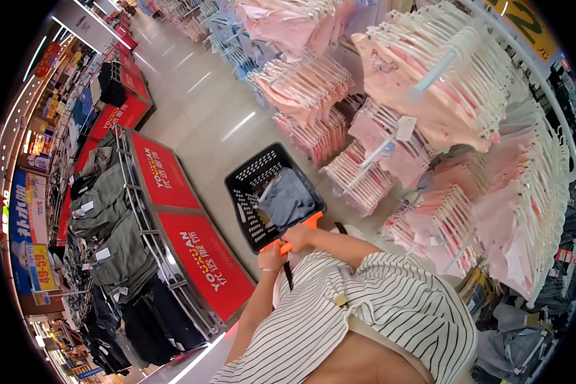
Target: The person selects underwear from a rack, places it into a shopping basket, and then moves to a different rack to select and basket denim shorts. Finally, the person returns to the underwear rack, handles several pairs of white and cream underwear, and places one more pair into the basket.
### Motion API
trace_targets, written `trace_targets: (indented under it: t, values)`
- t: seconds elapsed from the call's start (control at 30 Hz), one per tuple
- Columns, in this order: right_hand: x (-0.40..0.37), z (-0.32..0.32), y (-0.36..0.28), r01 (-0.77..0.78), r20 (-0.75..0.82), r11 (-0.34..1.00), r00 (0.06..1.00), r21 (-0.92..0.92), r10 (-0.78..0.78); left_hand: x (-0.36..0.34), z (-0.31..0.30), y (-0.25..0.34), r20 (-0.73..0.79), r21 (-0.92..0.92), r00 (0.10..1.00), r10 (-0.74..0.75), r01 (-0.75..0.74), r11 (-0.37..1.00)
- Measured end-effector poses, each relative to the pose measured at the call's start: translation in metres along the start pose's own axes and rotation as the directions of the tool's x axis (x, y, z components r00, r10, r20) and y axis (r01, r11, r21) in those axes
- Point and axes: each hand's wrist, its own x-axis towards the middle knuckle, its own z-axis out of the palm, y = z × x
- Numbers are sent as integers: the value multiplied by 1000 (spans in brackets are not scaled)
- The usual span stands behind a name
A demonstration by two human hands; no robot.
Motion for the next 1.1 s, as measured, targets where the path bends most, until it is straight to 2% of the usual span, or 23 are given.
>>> trace_targets:
  t: [0.03,0.2,0.23,0.27,0.37,0.47,0.53,0.57,0.67,0.73,0.77,0.87,0.9,1.0,1.03,1.1]
  values:
    - [5,-1,-1,-25,39,1000,999,-2,25,4,-3,-3,3,1,1000,16,-16,1000]
    - [20,-15,-5,-110,-29,990,994,-86,108,18,2,-32,-12,-21,996,89,-89,996]
    - [25,-16,-4,-127,-31,989,992,-75,125,23,-3,-36,34,-1,995,97,-97,995]
    - [31,-13,-8,-142,-37,989,989,-52,140,28,-8,-39,-18,-78,992,128,-129,989]
    - [32,-17,-25,-247,-145,964,962,-93,233,37,-3,-57,83,-95,989,124,-116,989]
    - [38,-13,-50,-425,-62,892,905,-151,420,27,-2,-75,195,-111,971,136,-116,987]
    - [40,1,-72,-488,-105,858,873,-161,477,18,-5,-86,242,-107,953,182,-160,981]
    - [40,14,-82,-520,-125,838,854,-163,505,11,-8,-93,329,-140,921,208,-171,975]
    - [41,46,-114,-597,-149,801,796,-41,586,-6,-35,-105,435,-123,852,290,-263,957]
    - [54,81,-129,-611,-214,789,764,67,609,-23,-33,-132,395,-167,843,365,-325,931]
    - [61,99,-139,-605,-249,785,747,129,616,-32,-40,-145,347,-201,823,449,-402,893]
    - [83,129,-169,-584,-181,751,739,308,649,-46,-48,-180,249,-216,755,607,-567,794]
    - [87,138,-171,-578,-149,735,741,354,655,-48,-49,-188,269,-219,732,626,-587,779]
    - [74,146,-184,-571,-180,695,702,436,689,-48,-66,-172,375,-213,642,669,-642,736]
    - [62,146,-189,-602,-164,684,690,412,705,-50,-70,-165,420,-206,604,677,-663,720]
    - [34,155,-202,-598,-145,704,714,383,685,-74,-65,-152,344,-230,571,745,-718,657]
